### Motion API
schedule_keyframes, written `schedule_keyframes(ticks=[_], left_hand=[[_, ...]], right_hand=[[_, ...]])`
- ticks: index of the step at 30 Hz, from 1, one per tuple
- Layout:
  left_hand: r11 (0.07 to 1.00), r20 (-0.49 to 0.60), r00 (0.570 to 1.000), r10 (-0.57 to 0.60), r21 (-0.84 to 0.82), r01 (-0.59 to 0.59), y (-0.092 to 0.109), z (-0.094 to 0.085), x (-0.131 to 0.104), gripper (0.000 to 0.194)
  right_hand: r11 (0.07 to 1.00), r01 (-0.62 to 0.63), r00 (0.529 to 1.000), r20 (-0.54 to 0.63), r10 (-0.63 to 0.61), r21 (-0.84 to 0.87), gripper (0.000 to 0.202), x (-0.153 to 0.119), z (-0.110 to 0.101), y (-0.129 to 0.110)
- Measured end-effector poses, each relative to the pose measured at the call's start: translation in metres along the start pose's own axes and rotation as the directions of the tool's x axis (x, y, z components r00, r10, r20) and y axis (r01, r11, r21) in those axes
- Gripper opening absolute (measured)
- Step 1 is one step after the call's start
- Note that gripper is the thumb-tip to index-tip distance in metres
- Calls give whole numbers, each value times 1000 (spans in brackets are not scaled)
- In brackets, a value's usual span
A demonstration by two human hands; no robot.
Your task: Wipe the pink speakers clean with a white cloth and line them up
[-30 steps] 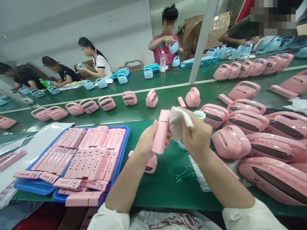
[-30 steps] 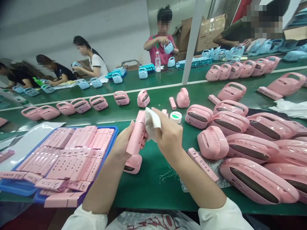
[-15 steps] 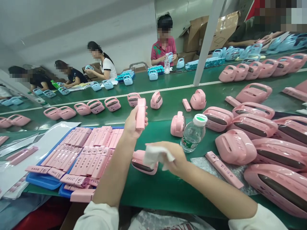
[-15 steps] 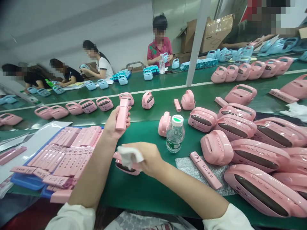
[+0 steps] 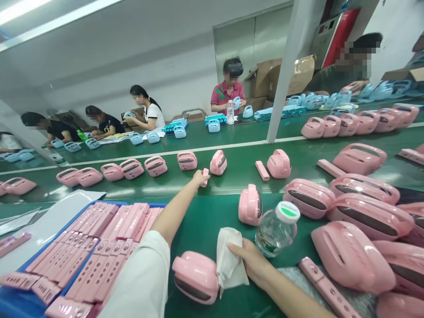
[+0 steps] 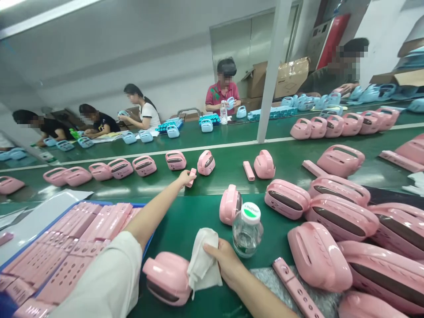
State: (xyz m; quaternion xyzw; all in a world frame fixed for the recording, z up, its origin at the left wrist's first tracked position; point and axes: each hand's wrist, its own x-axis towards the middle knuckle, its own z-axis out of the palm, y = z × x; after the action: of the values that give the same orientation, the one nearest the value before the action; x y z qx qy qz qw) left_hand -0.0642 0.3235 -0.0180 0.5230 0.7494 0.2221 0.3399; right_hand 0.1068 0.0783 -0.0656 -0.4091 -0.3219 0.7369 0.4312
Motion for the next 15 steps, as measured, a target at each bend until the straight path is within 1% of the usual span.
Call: schedule_keyframes(ticks=[3,5,6,7,9,12,13,14,15], left_hand=[[995,-47,996,78,73,-75,7,15,24,37],[986,-68,990,127,122,-118,12,16,38,36],[979,-84,985,152,149,-138,14,13,45,35],[971,-107,978,179,179,-158,16,6,51,35],[950,-184,953,241,244,-193,19,-13,62,34],[914,-344,877,336,343,-216,19,-49,74,43],[904,-380,854,356,372,-211,17,-60,77,46],[895,-399,840,368,397,-204,14,-69,79,49],[888,-400,838,372,416,-195,11,-76,80,49]], right_hand=[[998,-34,999,15,33,61,52,4,-3,5],[992,-65,998,16,64,111,51,6,-5,8],[988,-82,997,15,81,132,50,6,-5,9],[984,-99,995,15,98,148,49,6,-6,10],[980,-126,992,15,125,157,49,6,-8,11],[977,-156,988,27,154,147,49,7,-11,14],[977,-161,987,31,158,142,50,8,-12,15],[977,-165,986,31,162,138,50,9,-13,16],[976,-166,986,22,165,142,51,9,-14,17]])
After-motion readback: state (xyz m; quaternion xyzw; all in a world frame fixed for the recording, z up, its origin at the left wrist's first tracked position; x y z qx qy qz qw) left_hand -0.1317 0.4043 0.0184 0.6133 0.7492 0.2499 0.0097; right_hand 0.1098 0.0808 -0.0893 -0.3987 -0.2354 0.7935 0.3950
